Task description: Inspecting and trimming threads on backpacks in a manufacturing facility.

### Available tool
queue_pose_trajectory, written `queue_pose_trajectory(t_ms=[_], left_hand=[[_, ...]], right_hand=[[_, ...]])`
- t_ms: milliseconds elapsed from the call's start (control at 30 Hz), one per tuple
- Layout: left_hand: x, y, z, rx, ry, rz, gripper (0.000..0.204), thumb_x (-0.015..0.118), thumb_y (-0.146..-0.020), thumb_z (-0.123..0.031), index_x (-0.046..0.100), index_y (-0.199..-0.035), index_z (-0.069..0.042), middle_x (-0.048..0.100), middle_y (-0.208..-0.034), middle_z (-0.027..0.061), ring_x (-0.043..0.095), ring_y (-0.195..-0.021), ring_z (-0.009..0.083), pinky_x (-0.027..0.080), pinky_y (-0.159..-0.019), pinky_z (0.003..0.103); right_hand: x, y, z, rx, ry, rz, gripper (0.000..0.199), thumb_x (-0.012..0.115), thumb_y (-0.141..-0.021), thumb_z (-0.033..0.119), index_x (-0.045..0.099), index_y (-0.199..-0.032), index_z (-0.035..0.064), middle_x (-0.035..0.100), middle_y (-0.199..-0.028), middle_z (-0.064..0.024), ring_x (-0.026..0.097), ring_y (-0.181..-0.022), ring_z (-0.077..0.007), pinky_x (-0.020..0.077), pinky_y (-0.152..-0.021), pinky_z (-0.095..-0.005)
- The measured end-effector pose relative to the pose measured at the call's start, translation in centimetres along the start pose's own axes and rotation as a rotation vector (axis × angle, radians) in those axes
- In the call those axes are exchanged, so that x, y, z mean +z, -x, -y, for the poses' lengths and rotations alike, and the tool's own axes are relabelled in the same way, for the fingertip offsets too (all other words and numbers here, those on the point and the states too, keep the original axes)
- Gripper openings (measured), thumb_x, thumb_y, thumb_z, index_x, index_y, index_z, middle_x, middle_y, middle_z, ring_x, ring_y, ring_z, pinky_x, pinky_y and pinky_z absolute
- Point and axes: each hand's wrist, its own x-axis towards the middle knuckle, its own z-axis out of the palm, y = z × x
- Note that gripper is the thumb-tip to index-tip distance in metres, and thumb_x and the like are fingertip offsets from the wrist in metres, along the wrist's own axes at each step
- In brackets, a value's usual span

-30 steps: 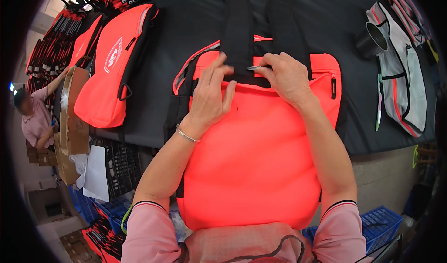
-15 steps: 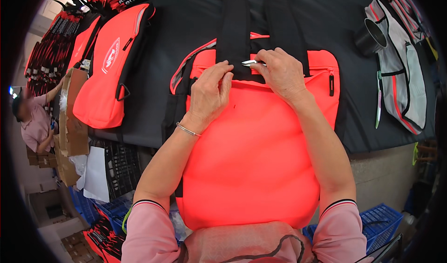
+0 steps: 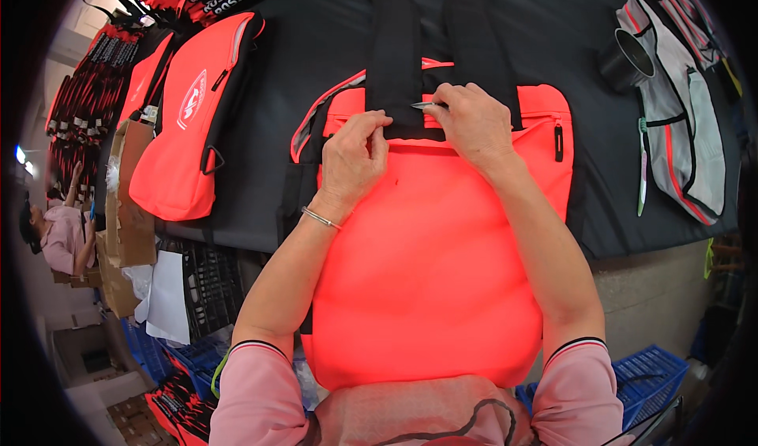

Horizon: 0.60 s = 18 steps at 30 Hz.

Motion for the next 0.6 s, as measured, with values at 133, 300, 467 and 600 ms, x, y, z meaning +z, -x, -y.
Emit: queue_pose_trajectory(t_ms=[133, 300, 467, 600], left_hand=[[-0.1, 0.1, -0.2, 0.034, 0.005, 0.015, 0.015, 0.063, -0.085, 0.003, 0.067, -0.098, -0.001, 0.070, -0.099, 0.0133, 0.071, -0.078, 0.0268, 0.057, -0.068, 0.030], [-0.2, -2.4, -0.7, -0.042, -0.017, 0.056, 0.018, 0.071, -0.084, -0.010, 0.070, -0.102, -0.006, 0.068, -0.089, 0.0082, 0.067, -0.068, 0.0220, 0.053, -0.060, 0.031], [1.7, -3.2, -0.7, 0.123, -0.201, 0.070, 0.013, 0.073, -0.082, -0.011, 0.075, -0.094, -0.008, 0.066, -0.082, 0.0063, 0.065, -0.066, 0.0229, 0.052, -0.061, 0.031], [2.2, -4.0, -0.5, 0.209, -0.336, 0.139, 0.009, 0.070, -0.083, -0.008, 0.069, -0.091, -0.005, 0.060, -0.080, 0.0075, 0.063, -0.066, 0.0258, 0.051, -0.060, 0.034]], right_hand=[[-0.6, -0.1, 0.1, 0.048, -0.055, 0.064, 0.024, 0.073, -0.084, 0.031, 0.062, -0.082, 0.0097, 0.062, -0.069, -0.0011, 0.061, -0.070, -0.0189, 0.0501, -0.059, -0.0351], [-1.8, -1.8, -0.5, 0.467, -0.497, 0.049, 0.033, 0.068, -0.090, 0.036, 0.069, -0.102, 0.0058, 0.073, -0.090, -0.0091, 0.070, -0.082, -0.0283, 0.0532, -0.069, -0.0379], [-1.1, -1.4, -0.6, 0.454, -0.475, 0.044, 0.033, 0.068, -0.090, 0.037, 0.069, -0.102, 0.0062, 0.073, -0.087, -0.0105, 0.070, -0.079, -0.0280, 0.0531, -0.071, -0.0380], [-1.5, -1.1, -0.2, 0.431, -0.418, 0.094, 0.032, 0.069, -0.089, 0.037, 0.069, -0.100, 0.0067, 0.072, -0.084, -0.0103, 0.070, -0.077, -0.0277, 0.0532, -0.068, -0.0385]])
